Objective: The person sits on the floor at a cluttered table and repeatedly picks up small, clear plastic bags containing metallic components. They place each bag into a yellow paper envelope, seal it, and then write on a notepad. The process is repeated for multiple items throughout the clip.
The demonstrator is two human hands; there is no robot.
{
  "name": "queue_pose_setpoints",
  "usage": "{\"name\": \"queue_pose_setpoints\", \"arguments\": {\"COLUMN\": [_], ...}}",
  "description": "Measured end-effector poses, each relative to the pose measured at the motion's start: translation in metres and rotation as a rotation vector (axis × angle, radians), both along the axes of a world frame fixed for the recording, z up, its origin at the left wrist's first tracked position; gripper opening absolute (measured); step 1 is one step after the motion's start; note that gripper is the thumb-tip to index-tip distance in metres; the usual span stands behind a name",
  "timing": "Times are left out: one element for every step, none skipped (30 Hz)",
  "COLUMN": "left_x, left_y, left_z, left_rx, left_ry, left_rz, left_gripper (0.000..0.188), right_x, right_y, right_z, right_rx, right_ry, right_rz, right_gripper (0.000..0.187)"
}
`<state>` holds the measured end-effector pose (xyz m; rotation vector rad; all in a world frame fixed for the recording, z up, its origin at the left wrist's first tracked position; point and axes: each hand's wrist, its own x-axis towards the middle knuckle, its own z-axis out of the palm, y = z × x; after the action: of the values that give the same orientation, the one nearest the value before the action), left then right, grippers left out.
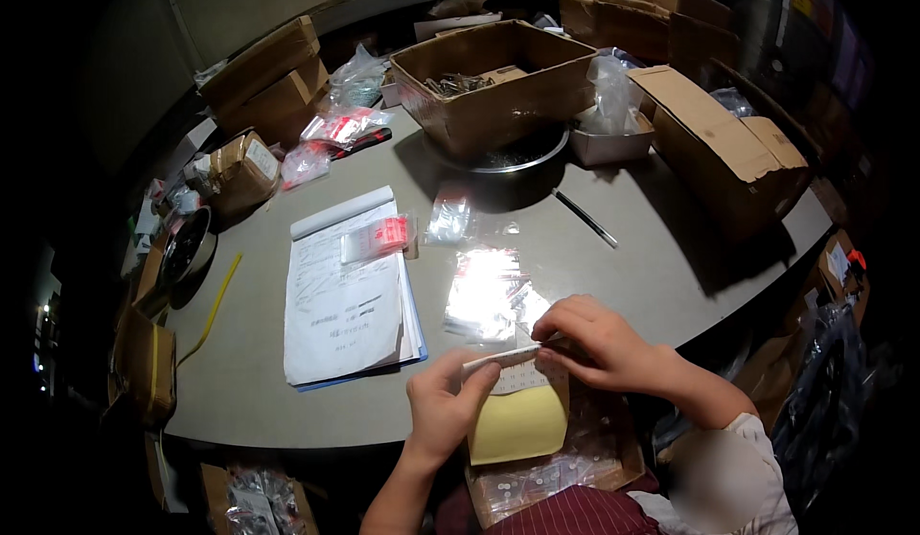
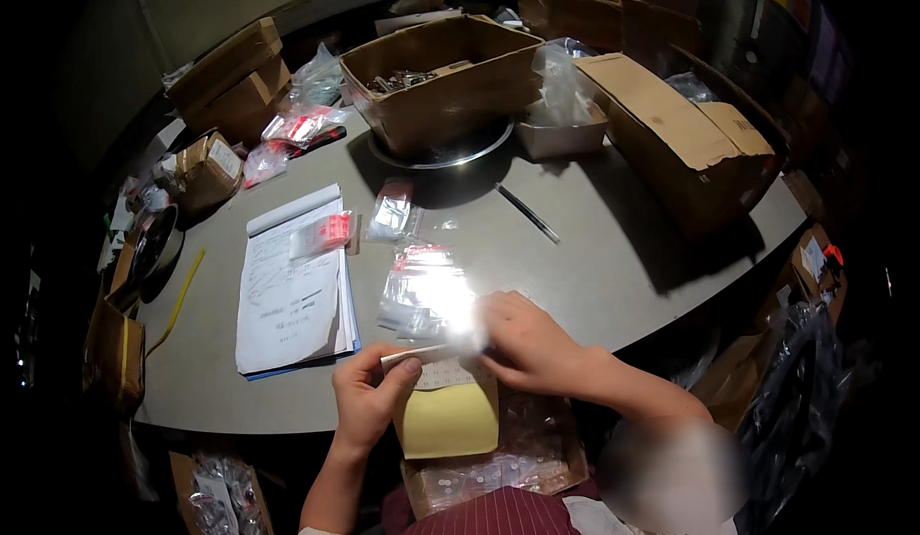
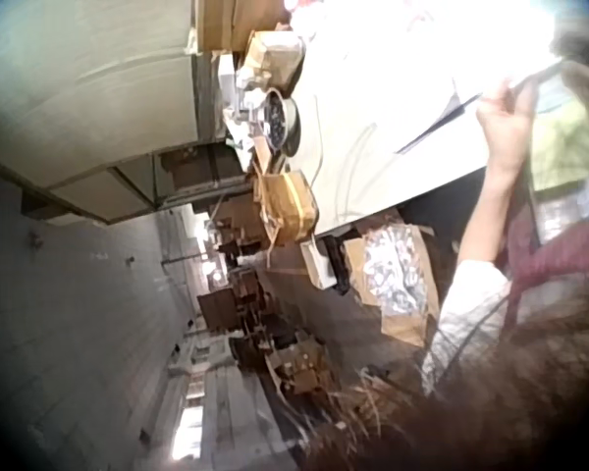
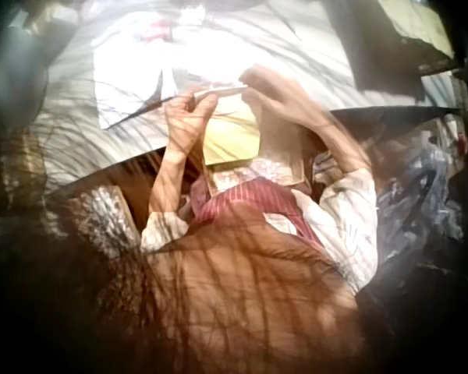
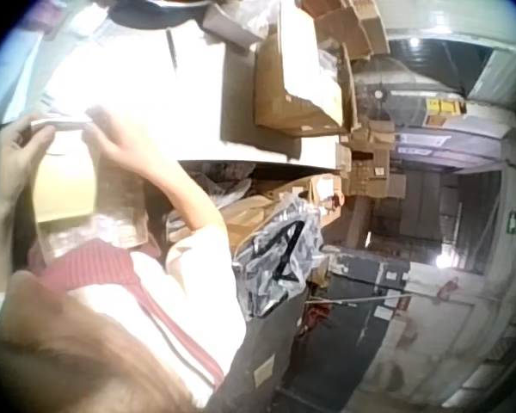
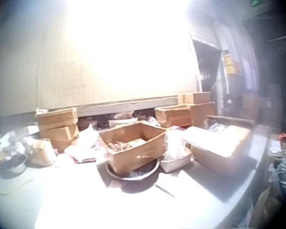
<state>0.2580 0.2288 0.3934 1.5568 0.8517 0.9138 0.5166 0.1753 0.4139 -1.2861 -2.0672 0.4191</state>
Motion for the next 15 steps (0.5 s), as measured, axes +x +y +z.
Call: {"name": "queue_pose_setpoints", "arguments": {"left_x": [0.001,0.002,0.002,0.002,0.002,0.003,0.003,0.003,0.002,0.002,0.002,0.002,0.002,0.003,0.002], "left_y": [-0.002,-0.003,-0.003,-0.003,-0.004,-0.004,-0.005,-0.005,-0.004,-0.003,-0.002,-0.001,-0.001,-0.001,-0.001], "left_z": [0.002,0.002,0.002,0.002,0.002,0.001,0.0,0.0,0.0,0.001,0.001,0.001,0.001,0.0,0.0], "left_rx": [0.049,0.099,0.138,0.178,0.217,0.176,0.135,0.094,0.071,0.048,0.026,0.006,-0.013,-0.033,-0.028], "left_ry": [0.032,0.063,0.075,0.087,0.099,0.088,0.076,0.065,0.058,0.05,0.043,0.029,0.014,0.0,0.004], "left_rz": [0.01,0.02,0.024,0.028,0.033,0.042,0.051,0.06,0.056,0.051,0.045,0.044,0.043,0.041,0.042], "left_gripper": [0.012,0.011,0.011,0.01,0.01,0.011,0.011,0.012,0.012,0.013,0.013,0.014,0.014,0.015,0.015], "right_x": [-0.001,-0.003,-0.008,-0.011,-0.013,-0.014,-0.016,-0.018,-0.019,-0.021,-0.021,-0.021,-0.02,-0.018,-0.016], "right_y": [0.001,0.002,0.001,0.001,0.001,0.001,0.0,-0.001,-0.002,-0.003,-0.003,-0.002,-0.001,0.001,0.002], "right_z": [0.002,0.004,0.006,0.007,0.006,0.006,0.005,0.004,0.003,0.002,0.001,0.0,0.0,0.0,0.0], "right_rx": [0.088,0.176,0.21,0.256,0.303,0.348,0.391,0.435,0.478,0.505,0.533,0.559,0.513,0.466,0.418], "right_ry": [-0.093,-0.186,-0.243,-0.269,-0.295,-0.324,-0.354,-0.384,-0.417,-0.431,-0.444,-0.456,-0.414,-0.372,-0.332], "right_rz": [0.004,0.008,-0.013,-0.02,-0.027,-0.033,-0.037,-0.041,-0.045,-0.041,-0.037,-0.032,-0.024,-0.016,-0.008], "right_gripper": [0.021,0.021,0.025,0.026,0.027,0.029,0.03,0.03,0.031,0.031,0.031,0.032,0.031,0.031,0.031]}}
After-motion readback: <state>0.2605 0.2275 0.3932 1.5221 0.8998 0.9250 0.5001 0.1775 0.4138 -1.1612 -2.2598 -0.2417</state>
